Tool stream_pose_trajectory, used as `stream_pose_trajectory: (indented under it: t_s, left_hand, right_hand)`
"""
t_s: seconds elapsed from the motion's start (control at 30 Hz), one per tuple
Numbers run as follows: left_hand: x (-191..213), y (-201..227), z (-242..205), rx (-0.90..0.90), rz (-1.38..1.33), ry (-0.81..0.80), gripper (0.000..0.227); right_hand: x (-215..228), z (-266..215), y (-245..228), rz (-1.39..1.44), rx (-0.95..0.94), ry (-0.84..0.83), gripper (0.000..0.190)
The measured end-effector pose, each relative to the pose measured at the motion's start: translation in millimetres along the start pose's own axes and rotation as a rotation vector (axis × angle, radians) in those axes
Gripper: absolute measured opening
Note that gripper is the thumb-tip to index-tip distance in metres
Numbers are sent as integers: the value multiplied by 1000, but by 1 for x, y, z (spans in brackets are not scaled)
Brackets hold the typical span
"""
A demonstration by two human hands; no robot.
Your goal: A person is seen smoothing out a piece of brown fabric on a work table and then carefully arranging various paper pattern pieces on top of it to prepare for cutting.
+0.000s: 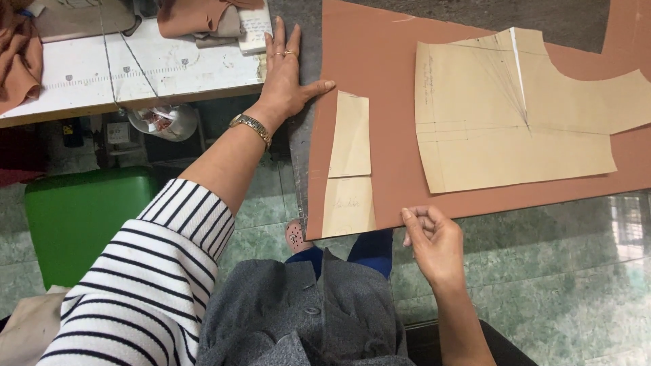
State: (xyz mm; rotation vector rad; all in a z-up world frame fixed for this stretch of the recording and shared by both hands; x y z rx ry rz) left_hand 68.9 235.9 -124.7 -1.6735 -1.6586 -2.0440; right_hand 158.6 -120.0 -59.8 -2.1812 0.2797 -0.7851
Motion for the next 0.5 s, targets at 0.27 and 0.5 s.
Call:
stream_pose_trajectory:
  t_s: [0.27,0.5]
  left_hand:
    - [4,6,-6,-3,-19,-5,109]
    - [14,56,-91,-191,155,144,68]
  right_hand:
    - [2,-2,3,17,16,7,25]
    - [8,-2,7,14,116,-11,20]
Point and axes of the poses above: each hand's wrist, its own z-axis towards the middle knuckle, its own x-axis out of the back of the hand, y = z × x, the point moved 7 cm from there along z, towards the middle knuckle, and after that the axes turned 4 degrees about -y, right-handed, at the moved point
